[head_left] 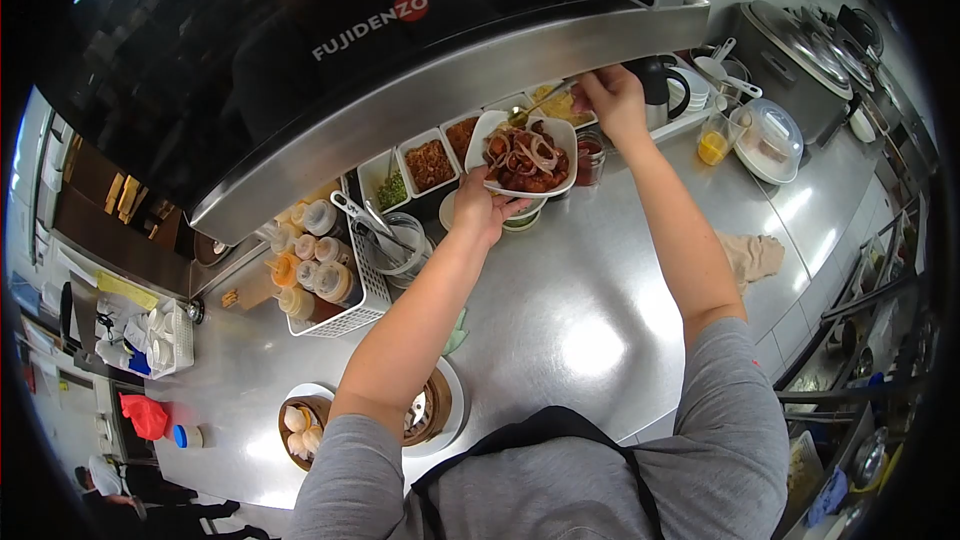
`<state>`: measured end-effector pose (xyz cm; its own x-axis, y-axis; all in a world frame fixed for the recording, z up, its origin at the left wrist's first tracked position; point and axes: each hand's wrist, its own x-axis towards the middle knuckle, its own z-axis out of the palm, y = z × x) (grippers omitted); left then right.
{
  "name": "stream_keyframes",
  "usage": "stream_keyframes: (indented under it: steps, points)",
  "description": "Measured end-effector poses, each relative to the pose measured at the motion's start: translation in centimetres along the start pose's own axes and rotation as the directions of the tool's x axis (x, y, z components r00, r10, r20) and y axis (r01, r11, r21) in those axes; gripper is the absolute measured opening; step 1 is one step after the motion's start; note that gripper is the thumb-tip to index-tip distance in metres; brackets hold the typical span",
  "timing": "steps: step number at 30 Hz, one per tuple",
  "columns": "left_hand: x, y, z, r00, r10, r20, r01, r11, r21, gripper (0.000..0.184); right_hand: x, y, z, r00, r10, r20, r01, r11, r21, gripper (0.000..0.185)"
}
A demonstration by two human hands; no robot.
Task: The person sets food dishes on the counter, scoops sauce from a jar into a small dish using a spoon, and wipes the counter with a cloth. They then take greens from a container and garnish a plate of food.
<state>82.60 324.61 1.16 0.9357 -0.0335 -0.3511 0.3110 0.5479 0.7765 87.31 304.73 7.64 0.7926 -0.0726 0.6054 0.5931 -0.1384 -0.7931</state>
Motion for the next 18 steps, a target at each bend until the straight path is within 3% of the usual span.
stream_keyframes:
  steps: [3, 5, 7, 9, 10, 11, 13, 17, 18]
  points:
    - [0.6, 0.1, -1.0, 0.998, -0.038, 0.058, 0.04, 0.999, -0.034, 0.035, 0.0, 3.1, -1.7, 0.908, 0.39, -0.155, -0.306, 0.867, 0.393, 0.015]
    - [0.3, 0.3, -1.6, 0.997, -0.061, 0.042, 0.062, 0.998, -0.02, 0.036, -0.8, 5.7, -3.6, 0.868, 0.45, -0.211, -0.295, 0.808, 0.51, 0.015]
    - [-0.5, 0.6, -2.3, 0.998, -0.047, 0.049, 0.047, 0.999, -0.005, 0.037, -1.8, 7.2, -5.5, 0.838, 0.453, -0.305, -0.272, 0.831, 0.485, 0.015]
    - [-1.6, 1.0, -3.3, 0.998, -0.03, 0.049, 0.03, 1.0, 0.007, 0.037, -3.0, 8.3, -6.6, 0.813, 0.427, -0.395, -0.307, 0.892, 0.331, 0.014]
    - [-2.1, 1.3, -3.9, 0.997, -0.038, 0.065, 0.037, 0.999, 0.021, 0.038, -3.6, 9.2, -6.8, 0.835, 0.352, -0.423, -0.31, 0.936, 0.167, 0.016]
    - [-2.9, 1.5, -4.7, 0.996, -0.049, 0.077, 0.046, 0.998, 0.033, 0.039, -4.4, 10.0, -7.0, 0.843, 0.354, -0.404, -0.312, 0.935, 0.168, 0.016]
    - [-6.1, 2.5, -5.5, 0.998, -0.01, 0.063, 0.005, 0.997, 0.075, 0.041, -5.0, 11.0, -6.5, 0.898, 0.193, -0.396, -0.314, 0.911, -0.268, 0.018]
    - [-13.6, 3.3, -9.1, 0.999, -0.039, -0.018, 0.04, 0.995, 0.088, 0.042, -6.6, 12.5, -5.0, 0.931, 0.261, -0.256, -0.342, 0.868, -0.36, 0.023]
    - [-15.5, 3.3, -10.4, 0.999, -0.034, -0.04, 0.037, 0.997, 0.073, 0.044, -7.0, 11.2, -4.3, 0.955, 0.103, -0.279, -0.229, 0.853, -0.469, 0.025]
